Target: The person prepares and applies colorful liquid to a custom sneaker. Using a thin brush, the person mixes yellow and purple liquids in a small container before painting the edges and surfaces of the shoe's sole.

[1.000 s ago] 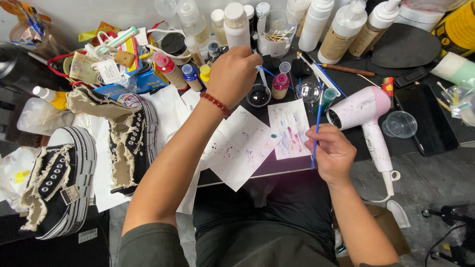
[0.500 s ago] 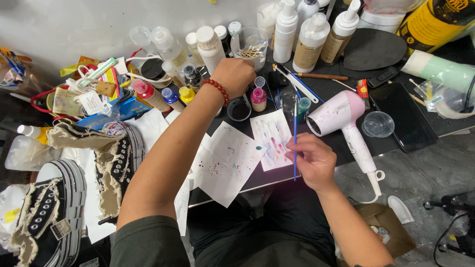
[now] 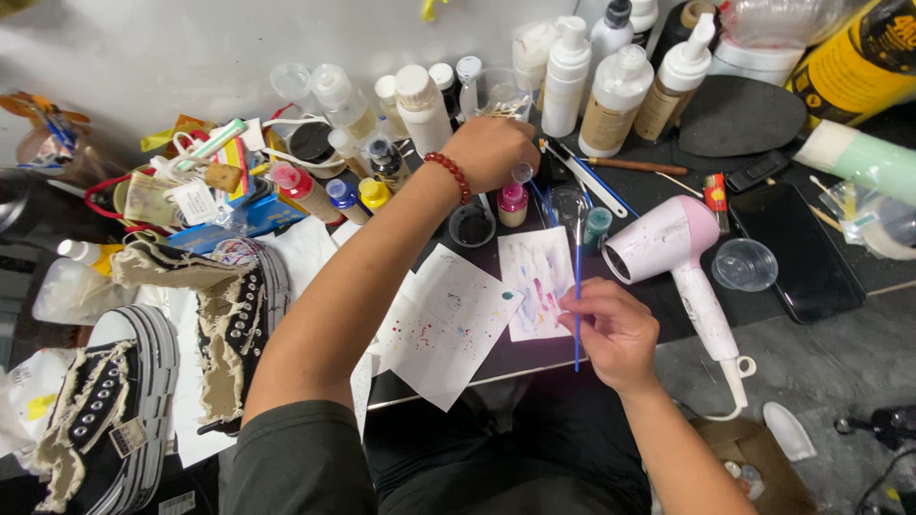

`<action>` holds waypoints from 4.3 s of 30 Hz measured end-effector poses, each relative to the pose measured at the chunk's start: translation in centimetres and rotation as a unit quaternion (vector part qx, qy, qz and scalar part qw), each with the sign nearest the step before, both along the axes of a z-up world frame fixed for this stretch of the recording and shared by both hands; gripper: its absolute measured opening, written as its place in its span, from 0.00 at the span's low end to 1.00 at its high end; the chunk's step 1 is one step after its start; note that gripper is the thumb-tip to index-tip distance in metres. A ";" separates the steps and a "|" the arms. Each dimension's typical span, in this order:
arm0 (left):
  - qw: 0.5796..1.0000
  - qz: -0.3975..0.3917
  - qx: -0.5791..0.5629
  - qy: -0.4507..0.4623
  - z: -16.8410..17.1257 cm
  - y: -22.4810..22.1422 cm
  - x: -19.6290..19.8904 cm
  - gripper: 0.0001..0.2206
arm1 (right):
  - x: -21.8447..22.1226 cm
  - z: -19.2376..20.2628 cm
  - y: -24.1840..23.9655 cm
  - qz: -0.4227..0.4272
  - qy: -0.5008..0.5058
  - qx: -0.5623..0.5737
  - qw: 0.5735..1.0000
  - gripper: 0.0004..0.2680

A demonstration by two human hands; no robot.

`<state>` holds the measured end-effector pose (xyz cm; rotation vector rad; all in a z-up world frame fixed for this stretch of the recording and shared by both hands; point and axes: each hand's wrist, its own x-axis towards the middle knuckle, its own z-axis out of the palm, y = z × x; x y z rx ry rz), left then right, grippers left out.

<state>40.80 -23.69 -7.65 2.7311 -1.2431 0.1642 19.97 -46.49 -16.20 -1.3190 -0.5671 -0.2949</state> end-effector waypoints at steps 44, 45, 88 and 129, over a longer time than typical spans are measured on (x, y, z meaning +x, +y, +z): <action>0.962 0.216 0.086 0.143 3.2 2.1 -11.1 0.36 | -0.5 -0.4 0.2 -0.008 0.017 0.012 1.000 0.09; 0.961 0.222 0.075 0.146 3.0 2.1 -11.4 0.36 | -0.4 -0.5 0.1 -0.006 0.016 0.011 1.000 0.09; 0.922 0.374 -0.074 0.072 0.7 4.1 -8.1 0.28 | -0.8 -2.5 -0.3 -0.023 0.025 0.007 0.999 0.06; 0.841 0.284 -0.459 -0.045 -4.6 5.6 -36.7 0.10 | 13.7 8.7 13.6 -0.091 -0.184 -0.362 0.909 0.07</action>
